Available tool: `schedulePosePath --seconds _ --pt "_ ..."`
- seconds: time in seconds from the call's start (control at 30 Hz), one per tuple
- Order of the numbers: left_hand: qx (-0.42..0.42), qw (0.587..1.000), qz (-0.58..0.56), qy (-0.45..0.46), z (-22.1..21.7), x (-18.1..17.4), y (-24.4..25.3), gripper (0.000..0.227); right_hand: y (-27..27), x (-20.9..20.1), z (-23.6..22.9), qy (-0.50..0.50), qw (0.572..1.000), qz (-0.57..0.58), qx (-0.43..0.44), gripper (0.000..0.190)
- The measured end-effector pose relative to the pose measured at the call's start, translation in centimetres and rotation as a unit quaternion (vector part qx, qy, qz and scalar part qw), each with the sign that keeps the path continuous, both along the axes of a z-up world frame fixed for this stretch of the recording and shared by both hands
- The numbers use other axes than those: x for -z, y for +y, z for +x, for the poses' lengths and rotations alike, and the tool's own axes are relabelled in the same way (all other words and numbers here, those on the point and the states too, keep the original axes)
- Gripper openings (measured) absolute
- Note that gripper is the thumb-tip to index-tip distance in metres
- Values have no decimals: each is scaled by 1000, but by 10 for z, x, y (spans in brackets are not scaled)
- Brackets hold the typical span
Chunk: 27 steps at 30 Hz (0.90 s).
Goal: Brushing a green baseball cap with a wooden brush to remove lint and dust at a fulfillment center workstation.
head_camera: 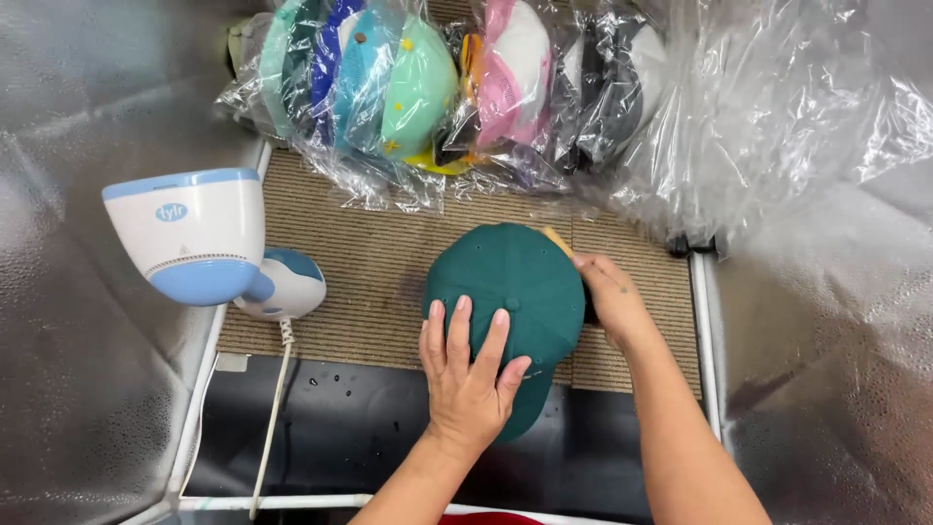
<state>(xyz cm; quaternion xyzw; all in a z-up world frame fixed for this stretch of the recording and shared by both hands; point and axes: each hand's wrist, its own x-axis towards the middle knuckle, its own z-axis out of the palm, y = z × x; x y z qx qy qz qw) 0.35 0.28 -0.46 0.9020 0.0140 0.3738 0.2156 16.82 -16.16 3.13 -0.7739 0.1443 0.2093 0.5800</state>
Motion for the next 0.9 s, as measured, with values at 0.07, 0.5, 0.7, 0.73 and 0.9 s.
schedulePosePath --seconds 0.07,0.5,0.7,0.73,0.9 --pt "2 1000 0 1 -1 -2 0 54 -9 -3 -11 -3 998 -65 -22 30" --pt "122 992 -33 26 20 -102 47 61 -3 -56 -69 -446 879 -57 -161 38" --pt "231 958 97 143 65 -110 70 47 20 -47 -62 -482 863 -44 -144 72" --pt "231 957 96 144 66 -105 69 47 19 -37 -68 -481 864 -45 -144 72" --pt "157 961 2 227 102 -87 78 36 27 -9 -94 -339 929 -101 -108 98"
